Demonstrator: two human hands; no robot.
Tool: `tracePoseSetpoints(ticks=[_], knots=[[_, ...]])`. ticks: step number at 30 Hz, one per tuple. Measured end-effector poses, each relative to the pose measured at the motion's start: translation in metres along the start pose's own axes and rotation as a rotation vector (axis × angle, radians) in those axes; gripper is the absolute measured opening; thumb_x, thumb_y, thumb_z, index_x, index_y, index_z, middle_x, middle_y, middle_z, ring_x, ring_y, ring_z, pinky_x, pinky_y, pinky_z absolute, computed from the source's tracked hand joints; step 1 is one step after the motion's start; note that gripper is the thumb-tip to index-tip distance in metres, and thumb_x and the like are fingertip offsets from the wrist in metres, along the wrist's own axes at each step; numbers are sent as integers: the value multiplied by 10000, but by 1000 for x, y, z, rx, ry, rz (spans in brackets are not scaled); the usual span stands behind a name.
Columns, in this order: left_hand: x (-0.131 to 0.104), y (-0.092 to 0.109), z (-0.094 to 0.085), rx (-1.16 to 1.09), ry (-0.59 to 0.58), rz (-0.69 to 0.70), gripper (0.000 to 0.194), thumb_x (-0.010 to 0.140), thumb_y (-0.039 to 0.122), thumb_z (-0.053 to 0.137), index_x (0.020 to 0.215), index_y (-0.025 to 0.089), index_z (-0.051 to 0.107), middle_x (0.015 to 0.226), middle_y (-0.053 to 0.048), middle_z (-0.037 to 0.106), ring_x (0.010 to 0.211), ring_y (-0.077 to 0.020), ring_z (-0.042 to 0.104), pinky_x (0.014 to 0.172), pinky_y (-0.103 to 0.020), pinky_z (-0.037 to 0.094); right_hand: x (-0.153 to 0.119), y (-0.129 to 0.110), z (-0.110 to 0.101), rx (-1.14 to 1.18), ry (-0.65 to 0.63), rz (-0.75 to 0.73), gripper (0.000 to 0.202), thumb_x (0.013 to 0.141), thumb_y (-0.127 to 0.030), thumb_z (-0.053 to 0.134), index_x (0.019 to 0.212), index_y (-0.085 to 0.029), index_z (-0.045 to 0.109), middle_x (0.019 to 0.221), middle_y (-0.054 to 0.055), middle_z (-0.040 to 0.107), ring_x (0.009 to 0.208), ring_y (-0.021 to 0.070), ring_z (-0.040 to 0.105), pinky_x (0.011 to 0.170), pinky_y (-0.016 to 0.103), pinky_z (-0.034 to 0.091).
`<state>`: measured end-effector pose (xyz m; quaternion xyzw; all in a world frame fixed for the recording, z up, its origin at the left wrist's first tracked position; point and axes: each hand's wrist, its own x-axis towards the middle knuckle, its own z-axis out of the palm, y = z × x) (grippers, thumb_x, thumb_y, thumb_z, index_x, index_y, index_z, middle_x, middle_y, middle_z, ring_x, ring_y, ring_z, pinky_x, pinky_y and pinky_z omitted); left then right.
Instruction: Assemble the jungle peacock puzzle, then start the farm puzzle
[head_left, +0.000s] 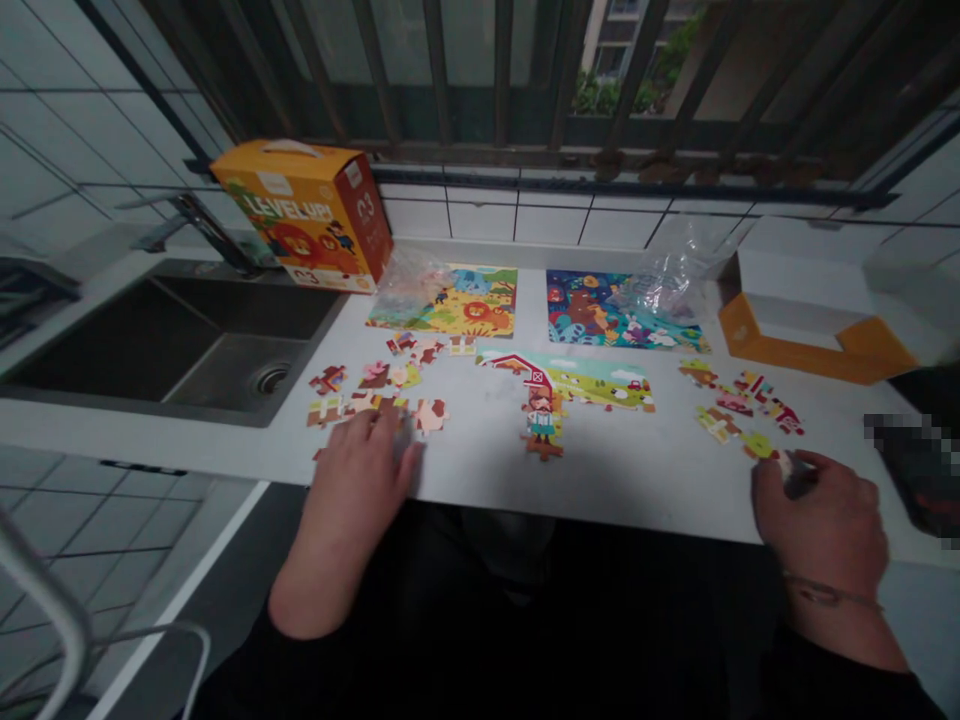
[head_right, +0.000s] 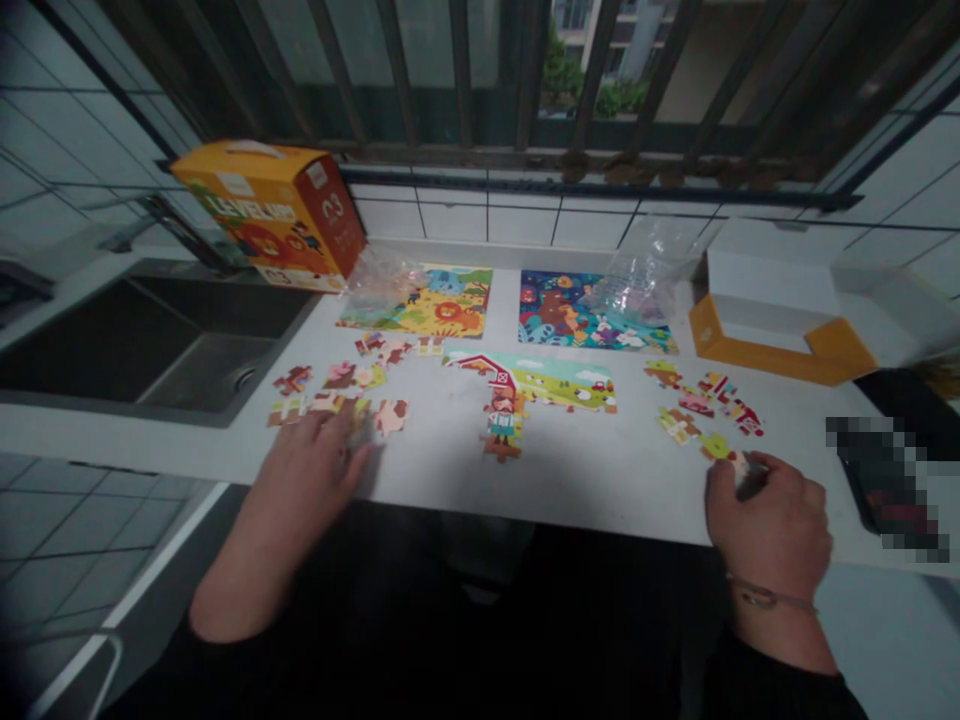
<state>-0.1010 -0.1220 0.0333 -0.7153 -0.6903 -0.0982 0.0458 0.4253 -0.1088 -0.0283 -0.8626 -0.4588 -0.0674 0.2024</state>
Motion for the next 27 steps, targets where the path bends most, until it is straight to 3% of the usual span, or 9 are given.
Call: tracePoseSetpoints(ticks=[5,9,13,16,19,23,27], knots=[[-21,-73,-11,321,-103,-256,516,1101,495,469,1212,71,741,1077,-272,755,1059,-473,714,967,-620,581,1,4,2,-4,0,-19,708,1055,-685,460,1395,-150,778,1198,335,747,1231,531,700,787,604,491],[-23,-97,-2,247,-276,-296,496,1062,507,514,1150,98,781,1133,-253,783,1093,-444,730,997,-571,572,1,4,4,-31,9,-33,677,1048,-660,472,1380,-158,783,1206,319,759,1254,508,699,800,597,521],[-12,-104,0,162,-330,-373,549,1042,509,495,1210,67,775,1220,-292,766,1152,-447,733,1062,-548,554,2,1,4,-57,14,-11,663,1028,-641,479,1351,-152,789,1171,271,781,1220,490,718,805,575,544],[-5,-108,-8,70,-331,-384,491,978,534,581,1136,115,782,1205,-286,775,1187,-471,731,1074,-561,558,3,3,5,-59,14,-25,676,1034,-644,464,1353,-141,783,1171,261,786,1230,480,716,808,556,540],[-1,-103,-20,29,-291,-430,390,901,546,685,1055,192,736,1110,-211,796,1094,-450,748,952,-532,589,2,5,7,-52,31,-38,666,1040,-641,472,1353,-138,777,1154,263,782,1208,474,717,801,547,528],[3,-83,-36,-63,-295,-565,267,960,489,643,1036,234,644,932,-69,765,865,-305,738,714,-354,506,1,5,8,-40,47,-55,616,1054,-610,484,1335,-143,773,1158,270,773,1188,466,716,795,543,520],[3,-69,-42,-171,-164,-547,244,1015,484,609,1027,242,634,959,-32,774,818,-266,722,677,-315,449,2,7,10,-30,49,-60,562,1061,-564,509,1340,-149,767,1148,270,768,1182,454,723,799,543,527]])
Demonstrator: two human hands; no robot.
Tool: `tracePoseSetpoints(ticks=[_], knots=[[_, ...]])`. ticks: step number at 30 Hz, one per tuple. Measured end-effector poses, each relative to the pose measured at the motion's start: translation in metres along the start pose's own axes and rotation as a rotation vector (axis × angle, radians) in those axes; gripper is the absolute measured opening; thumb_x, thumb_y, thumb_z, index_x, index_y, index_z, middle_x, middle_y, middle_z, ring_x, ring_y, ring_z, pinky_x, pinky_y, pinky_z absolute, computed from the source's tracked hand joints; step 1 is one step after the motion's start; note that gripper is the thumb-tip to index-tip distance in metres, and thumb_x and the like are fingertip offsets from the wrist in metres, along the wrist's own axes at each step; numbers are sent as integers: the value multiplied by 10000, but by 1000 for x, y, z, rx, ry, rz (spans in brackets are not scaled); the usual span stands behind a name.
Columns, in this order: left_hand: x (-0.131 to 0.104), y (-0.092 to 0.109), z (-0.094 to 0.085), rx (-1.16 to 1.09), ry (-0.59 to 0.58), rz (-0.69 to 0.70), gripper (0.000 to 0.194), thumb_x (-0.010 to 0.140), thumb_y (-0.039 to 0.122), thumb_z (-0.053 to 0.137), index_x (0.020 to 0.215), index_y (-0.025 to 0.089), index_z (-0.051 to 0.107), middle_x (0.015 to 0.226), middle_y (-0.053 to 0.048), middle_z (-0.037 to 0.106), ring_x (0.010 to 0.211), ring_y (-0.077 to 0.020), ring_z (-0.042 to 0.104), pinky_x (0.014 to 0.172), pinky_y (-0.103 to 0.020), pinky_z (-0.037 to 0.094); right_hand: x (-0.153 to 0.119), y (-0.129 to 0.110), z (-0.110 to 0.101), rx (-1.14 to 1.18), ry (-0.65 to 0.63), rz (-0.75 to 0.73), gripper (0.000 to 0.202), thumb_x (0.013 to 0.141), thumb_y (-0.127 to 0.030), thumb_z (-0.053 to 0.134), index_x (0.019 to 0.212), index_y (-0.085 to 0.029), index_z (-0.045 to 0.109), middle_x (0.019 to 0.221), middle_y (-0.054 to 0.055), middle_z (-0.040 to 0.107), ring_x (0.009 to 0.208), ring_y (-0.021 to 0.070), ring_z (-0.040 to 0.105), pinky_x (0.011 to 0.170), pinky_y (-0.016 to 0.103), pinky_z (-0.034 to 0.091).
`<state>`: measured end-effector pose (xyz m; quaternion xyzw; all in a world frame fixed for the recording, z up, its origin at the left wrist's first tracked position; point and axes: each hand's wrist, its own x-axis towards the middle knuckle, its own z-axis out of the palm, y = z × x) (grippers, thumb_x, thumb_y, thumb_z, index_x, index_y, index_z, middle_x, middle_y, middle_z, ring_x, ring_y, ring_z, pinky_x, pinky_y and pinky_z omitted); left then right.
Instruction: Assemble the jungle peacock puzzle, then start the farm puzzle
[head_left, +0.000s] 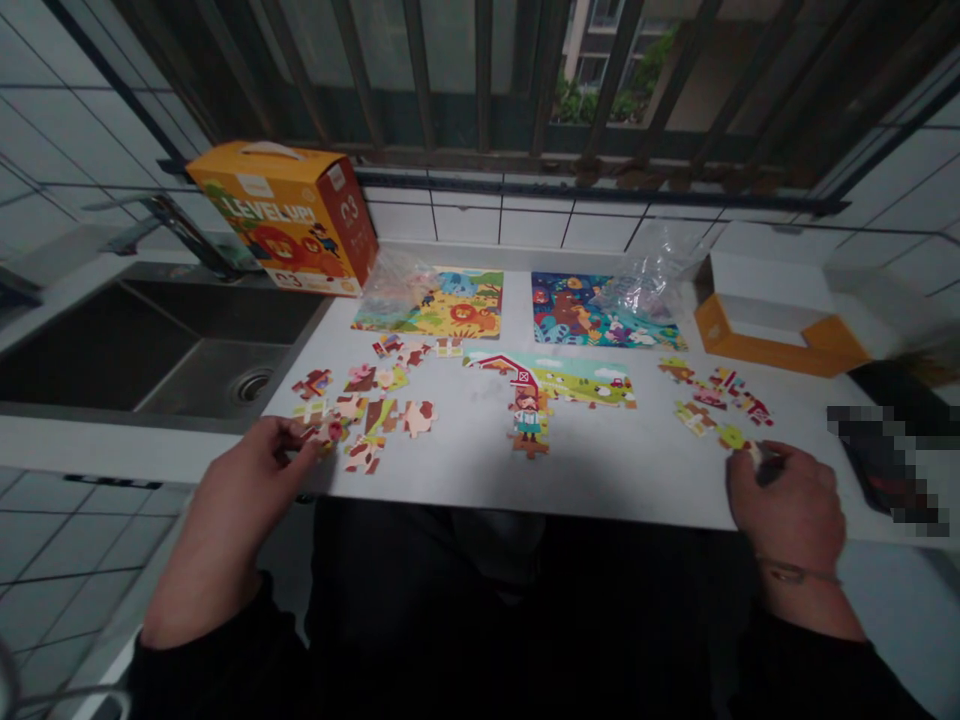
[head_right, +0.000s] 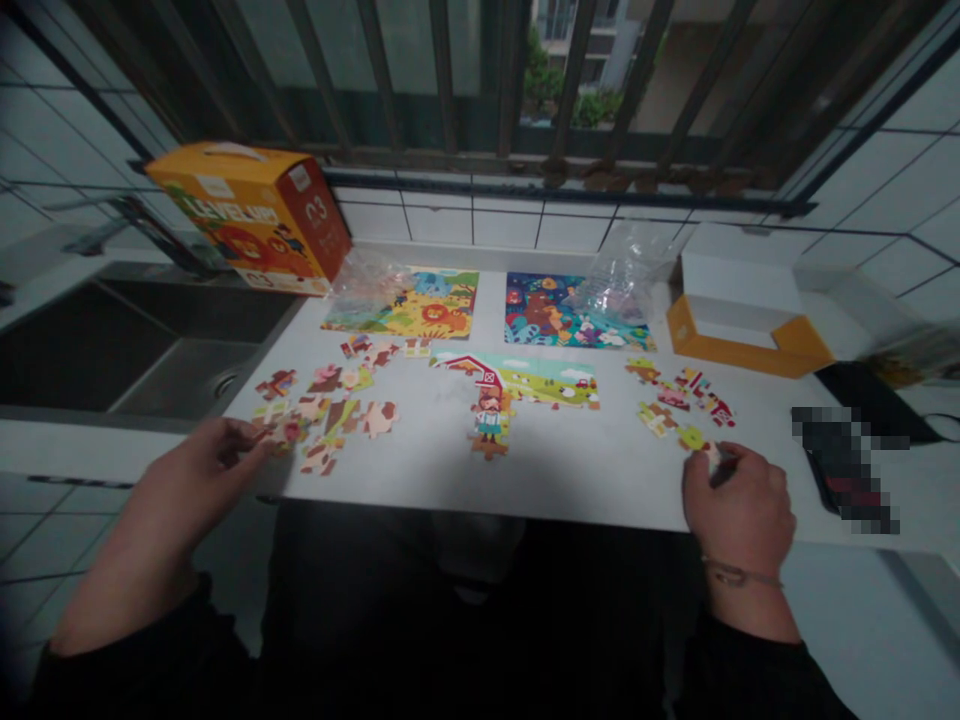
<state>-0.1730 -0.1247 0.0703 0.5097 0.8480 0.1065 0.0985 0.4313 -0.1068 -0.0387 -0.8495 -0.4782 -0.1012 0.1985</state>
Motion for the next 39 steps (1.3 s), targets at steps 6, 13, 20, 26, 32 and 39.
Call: tracePoseSetpoints(ticks=[6,13,20,26,32,39], knots=[[-6,26,14,-166,141,273,313,1111,459,534,1300,251,670,1144,-44,793,882,-240,739,778,-344,558,-4,-10,-12,109,155,-158,472,1032,-460,588,1320,-126,756,1195,299,743,1289,496,656,1004,597,558],[-35,124,75,-569,-158,1007,266,1166,259,532,1344,267,729,1211,-64,807,1123,-219,770,1000,-365,618,-53,-111,-48,668,-302,-450,323,1044,-482,678,1271,-259,732,1038,89,777,794,248,692,778,422,612],[-43,190,123,-725,-92,963,288,1106,223,631,1391,223,676,1264,-102,796,1152,-246,776,1038,-411,644,-61,-165,-25,1022,-795,-338,468,1004,-574,751,1337,-255,672,821,-24,724,730,199,692,702,331,549],[-27,183,157,-338,-11,1072,206,1068,156,627,1236,187,743,1393,-166,785,1319,-336,742,1159,-565,603,-19,-166,18,867,-639,-260,496,935,-500,745,1321,-206,640,750,-59,621,674,194,611,652,326,457],[-31,179,158,-264,0,1131,182,1057,159,630,1176,168,768,1342,-171,808,1234,-340,779,1072,-566,644,-17,-173,25,808,-629,-254,453,944,-476,698,1311,-211,680,784,-33,684,716,209,646,686,331,470],[-30,180,156,-286,5,1118,175,1038,150,652,1152,190,778,1333,-159,812,1228,-337,779,1072,-562,642,-20,-183,13,654,-559,-267,409,957,-482,690,1257,-204,674,736,-47,671,695,207,671,679,325,439]])
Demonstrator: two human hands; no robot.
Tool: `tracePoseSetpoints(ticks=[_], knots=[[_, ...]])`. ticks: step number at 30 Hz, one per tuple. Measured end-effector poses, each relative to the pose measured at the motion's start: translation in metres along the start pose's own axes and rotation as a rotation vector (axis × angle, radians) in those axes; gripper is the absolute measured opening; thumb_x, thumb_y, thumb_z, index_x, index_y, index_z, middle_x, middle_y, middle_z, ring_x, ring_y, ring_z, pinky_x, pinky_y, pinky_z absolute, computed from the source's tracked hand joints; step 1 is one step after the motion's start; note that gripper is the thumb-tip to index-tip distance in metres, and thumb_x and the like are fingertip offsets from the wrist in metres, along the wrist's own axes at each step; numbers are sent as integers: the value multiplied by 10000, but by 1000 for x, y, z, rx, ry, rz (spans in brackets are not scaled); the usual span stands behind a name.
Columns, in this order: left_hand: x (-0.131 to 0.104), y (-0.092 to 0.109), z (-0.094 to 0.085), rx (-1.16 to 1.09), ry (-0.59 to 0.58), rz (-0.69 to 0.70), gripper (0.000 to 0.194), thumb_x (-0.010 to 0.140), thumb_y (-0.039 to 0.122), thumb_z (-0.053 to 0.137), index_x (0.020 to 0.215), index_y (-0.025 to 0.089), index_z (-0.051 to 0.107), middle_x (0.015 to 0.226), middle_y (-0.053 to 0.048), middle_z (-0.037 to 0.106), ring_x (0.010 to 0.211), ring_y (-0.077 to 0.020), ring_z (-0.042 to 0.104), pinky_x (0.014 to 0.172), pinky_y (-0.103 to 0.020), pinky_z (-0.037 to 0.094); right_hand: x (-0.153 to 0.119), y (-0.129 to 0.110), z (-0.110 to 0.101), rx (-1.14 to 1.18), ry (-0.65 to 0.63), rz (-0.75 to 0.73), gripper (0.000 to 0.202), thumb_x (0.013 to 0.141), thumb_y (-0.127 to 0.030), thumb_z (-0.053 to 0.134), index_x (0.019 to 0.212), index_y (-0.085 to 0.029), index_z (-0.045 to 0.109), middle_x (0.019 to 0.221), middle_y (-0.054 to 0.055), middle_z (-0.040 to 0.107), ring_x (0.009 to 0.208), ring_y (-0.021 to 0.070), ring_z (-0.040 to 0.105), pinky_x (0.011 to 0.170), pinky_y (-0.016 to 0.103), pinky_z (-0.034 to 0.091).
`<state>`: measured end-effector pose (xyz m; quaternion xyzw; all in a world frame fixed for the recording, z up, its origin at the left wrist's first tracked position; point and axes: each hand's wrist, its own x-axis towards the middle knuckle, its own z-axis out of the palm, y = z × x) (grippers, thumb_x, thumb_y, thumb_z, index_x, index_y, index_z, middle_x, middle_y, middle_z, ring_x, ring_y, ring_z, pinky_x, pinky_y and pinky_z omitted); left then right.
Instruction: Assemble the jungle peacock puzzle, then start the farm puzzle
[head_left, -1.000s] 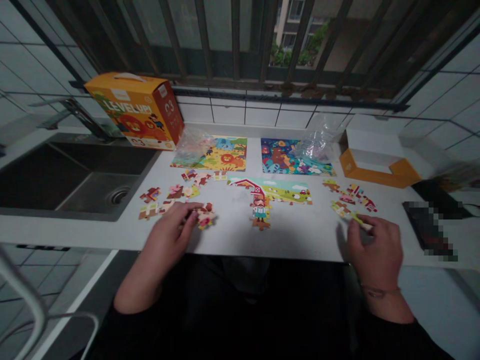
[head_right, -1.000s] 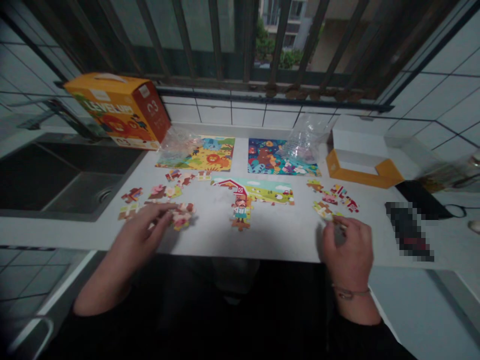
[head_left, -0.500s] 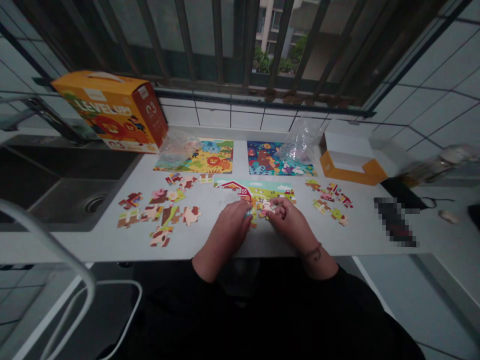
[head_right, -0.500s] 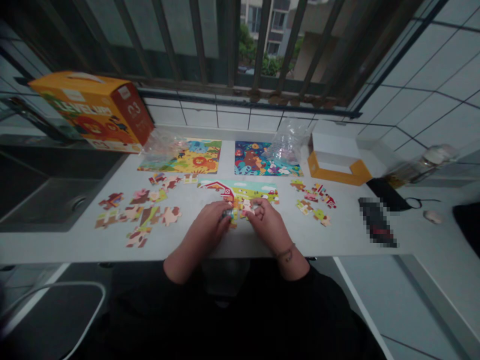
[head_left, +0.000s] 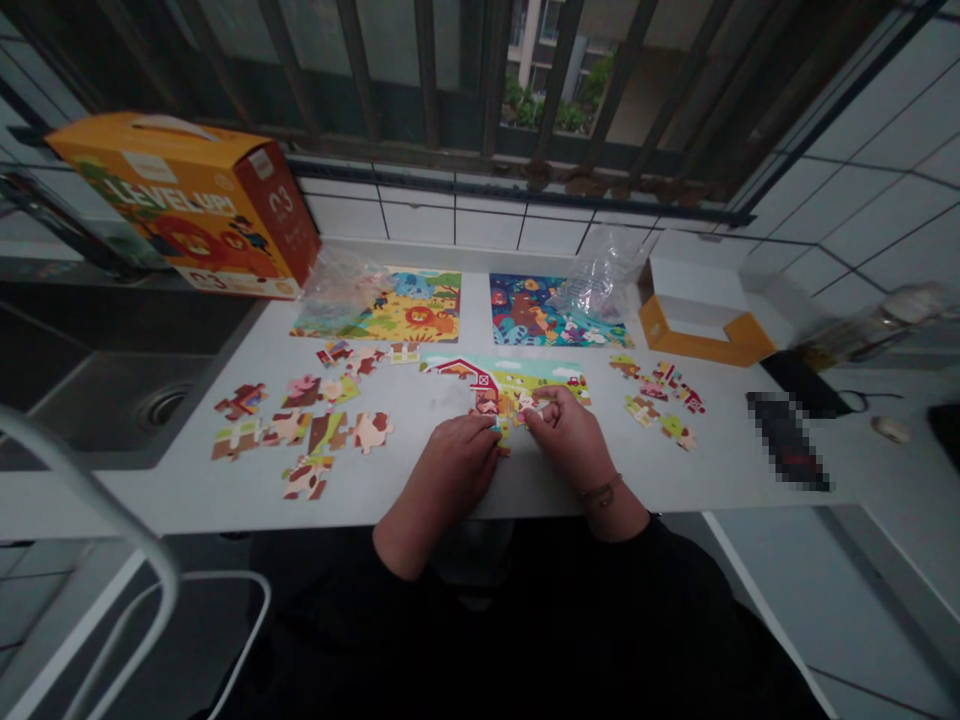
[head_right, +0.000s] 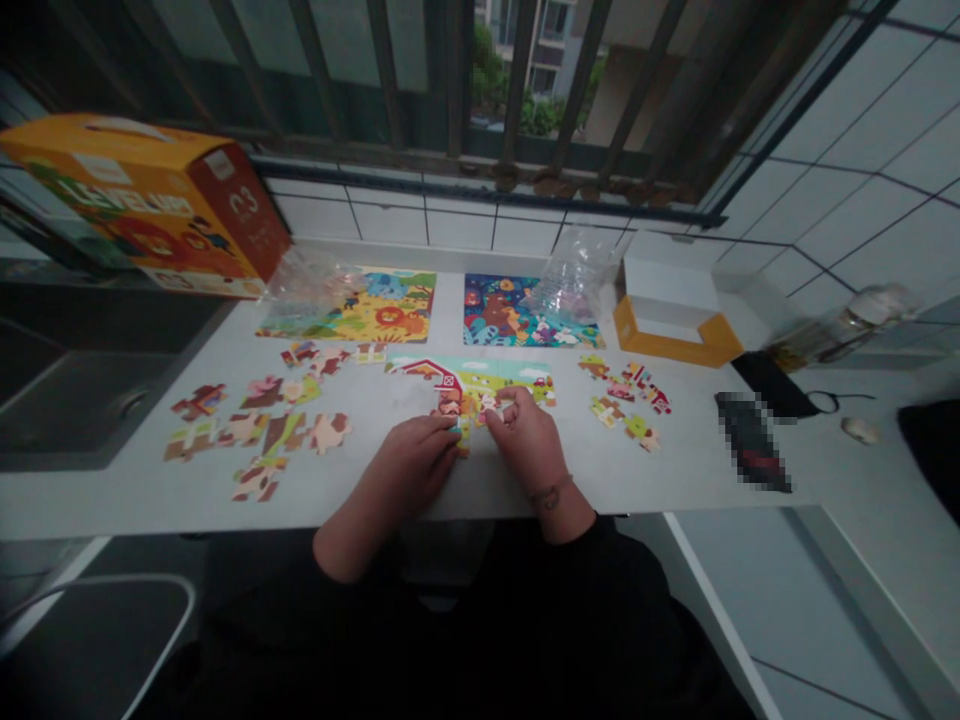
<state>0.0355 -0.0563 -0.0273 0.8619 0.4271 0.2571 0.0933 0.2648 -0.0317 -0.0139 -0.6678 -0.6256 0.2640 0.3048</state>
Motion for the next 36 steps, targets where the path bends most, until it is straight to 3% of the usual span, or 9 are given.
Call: tracePoseSetpoints(ticks=[11,26,36], knots=[[2,1,0,19,-12,5,139,1028,147,663,1109,187,769,1306,-162,810,1205,-334,781,1055,-541,646,4,-12,3,-240,-44,7,291,1025,-465,678,1193,-233,627,739,-31,670,695,217,659,641,303,343],[1,1,-1,31,-25,17,136,1034,166,648,1100,206,760,1315,-153,805,1197,-331,775,1038,-537,643,3,-17,10,-514,-23,10,334,1110,-541,633,1253,-240,651,921,62,794,817,258,743,651,312,312],[0,3,-1,13,-42,3,171,1038,148,637,1139,195,767,1365,-172,795,1251,-347,767,1082,-570,630,-1,-21,8,-505,-63,-22,323,1141,-501,561,1293,-282,742,945,61,827,807,260,745,645,314,336]])
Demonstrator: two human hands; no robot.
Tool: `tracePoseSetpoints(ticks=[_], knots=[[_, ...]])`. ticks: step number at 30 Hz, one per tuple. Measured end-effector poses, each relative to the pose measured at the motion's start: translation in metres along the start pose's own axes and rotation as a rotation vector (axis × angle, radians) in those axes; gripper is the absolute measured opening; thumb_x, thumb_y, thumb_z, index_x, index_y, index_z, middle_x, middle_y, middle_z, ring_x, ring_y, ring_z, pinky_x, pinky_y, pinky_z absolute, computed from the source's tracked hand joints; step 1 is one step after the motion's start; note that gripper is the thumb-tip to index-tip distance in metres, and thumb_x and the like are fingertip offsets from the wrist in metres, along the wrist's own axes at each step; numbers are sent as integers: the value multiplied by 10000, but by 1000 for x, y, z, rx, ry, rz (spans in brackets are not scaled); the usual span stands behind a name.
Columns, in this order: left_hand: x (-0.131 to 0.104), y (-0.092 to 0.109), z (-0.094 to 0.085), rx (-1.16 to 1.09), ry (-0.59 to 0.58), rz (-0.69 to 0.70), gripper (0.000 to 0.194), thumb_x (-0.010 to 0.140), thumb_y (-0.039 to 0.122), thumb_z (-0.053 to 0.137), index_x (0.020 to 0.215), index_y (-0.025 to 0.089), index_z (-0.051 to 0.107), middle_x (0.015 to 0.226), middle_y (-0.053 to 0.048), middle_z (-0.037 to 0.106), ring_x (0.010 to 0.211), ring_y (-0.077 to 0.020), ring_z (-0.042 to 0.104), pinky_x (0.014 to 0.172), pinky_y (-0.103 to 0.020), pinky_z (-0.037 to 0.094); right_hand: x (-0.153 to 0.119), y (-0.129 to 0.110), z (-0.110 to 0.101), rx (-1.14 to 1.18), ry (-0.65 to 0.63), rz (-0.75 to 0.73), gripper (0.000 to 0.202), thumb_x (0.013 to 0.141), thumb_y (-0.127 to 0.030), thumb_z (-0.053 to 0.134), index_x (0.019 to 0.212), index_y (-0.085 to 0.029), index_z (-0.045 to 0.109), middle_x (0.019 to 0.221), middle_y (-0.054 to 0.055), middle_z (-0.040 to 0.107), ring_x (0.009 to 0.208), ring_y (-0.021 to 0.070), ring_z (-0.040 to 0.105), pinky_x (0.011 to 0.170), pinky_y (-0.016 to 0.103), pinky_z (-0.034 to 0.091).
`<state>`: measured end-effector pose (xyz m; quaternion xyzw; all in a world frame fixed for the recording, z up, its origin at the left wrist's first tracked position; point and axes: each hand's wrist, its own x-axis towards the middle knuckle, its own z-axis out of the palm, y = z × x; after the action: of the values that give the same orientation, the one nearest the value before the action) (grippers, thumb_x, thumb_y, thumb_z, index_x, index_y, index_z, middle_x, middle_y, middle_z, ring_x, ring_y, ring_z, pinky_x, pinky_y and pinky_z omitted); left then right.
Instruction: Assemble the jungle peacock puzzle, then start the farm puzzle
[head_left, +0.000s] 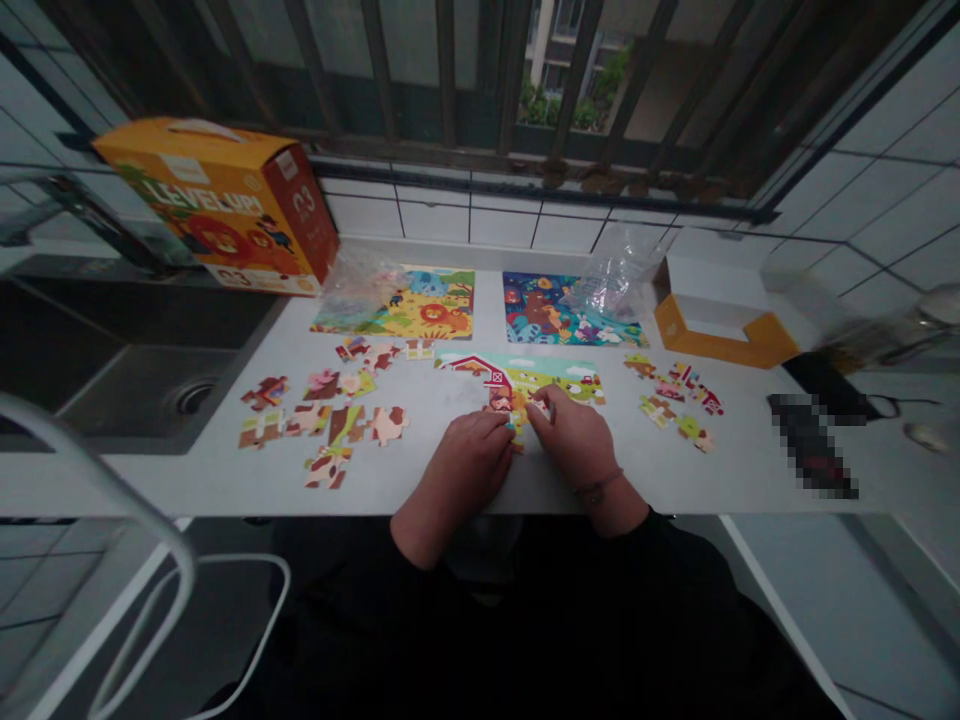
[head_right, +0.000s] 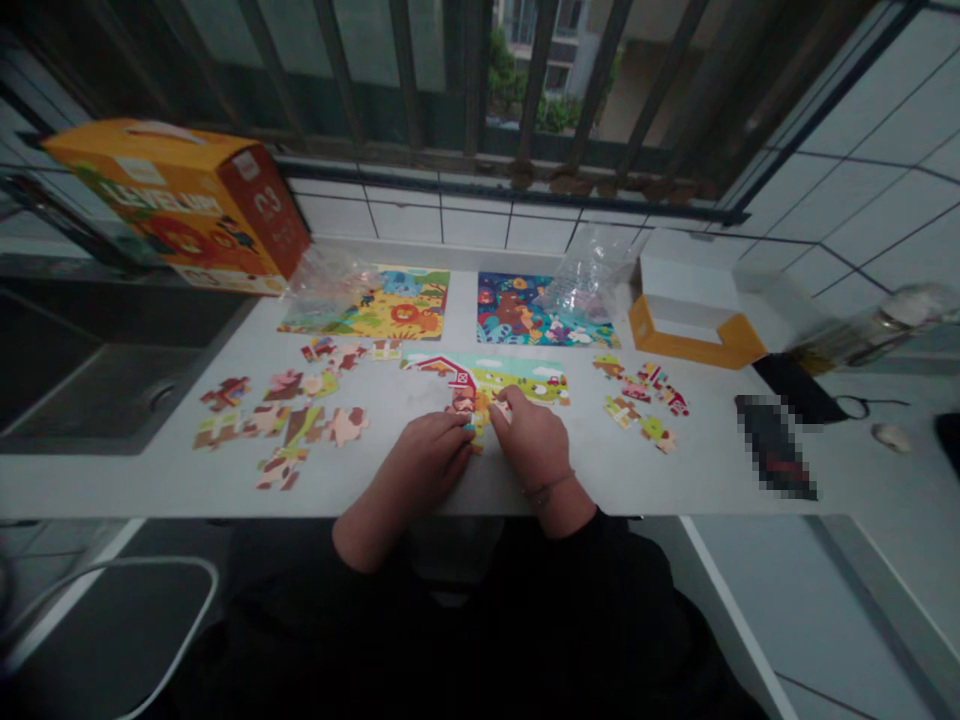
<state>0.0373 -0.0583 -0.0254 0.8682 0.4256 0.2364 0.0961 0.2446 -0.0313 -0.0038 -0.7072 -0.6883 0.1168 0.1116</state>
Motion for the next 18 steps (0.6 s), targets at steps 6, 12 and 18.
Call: tracePoseSetpoints(ticks=[6,12,18], knots=[[-2,0,0,4,-4,-7,164,1053,179,641,1164,202,759,1377,-158,787,1273,-342,751,1100,-551,614,-4,7,-4,42,17,-64,347,1146,-456,533,1328,-262,756,887,56,813,778,261,733,661,324,355],[-4,3,-1,9,2,1,157,1058,178,637,1163,173,754,1354,-160,794,1267,-343,748,1105,-543,605,-35,36,-12,106,13,-29,367,1111,-479,552,1315,-258,762,757,19,757,675,252,700,638,330,365],[-5,3,-2,5,6,-5,150,1064,183,635,1154,189,755,1354,-156,792,1272,-330,745,1110,-539,596,-71,54,0,5,54,-122,372,1129,-505,505,1168,-255,778,744,26,753,670,240,715,634,329,366]])
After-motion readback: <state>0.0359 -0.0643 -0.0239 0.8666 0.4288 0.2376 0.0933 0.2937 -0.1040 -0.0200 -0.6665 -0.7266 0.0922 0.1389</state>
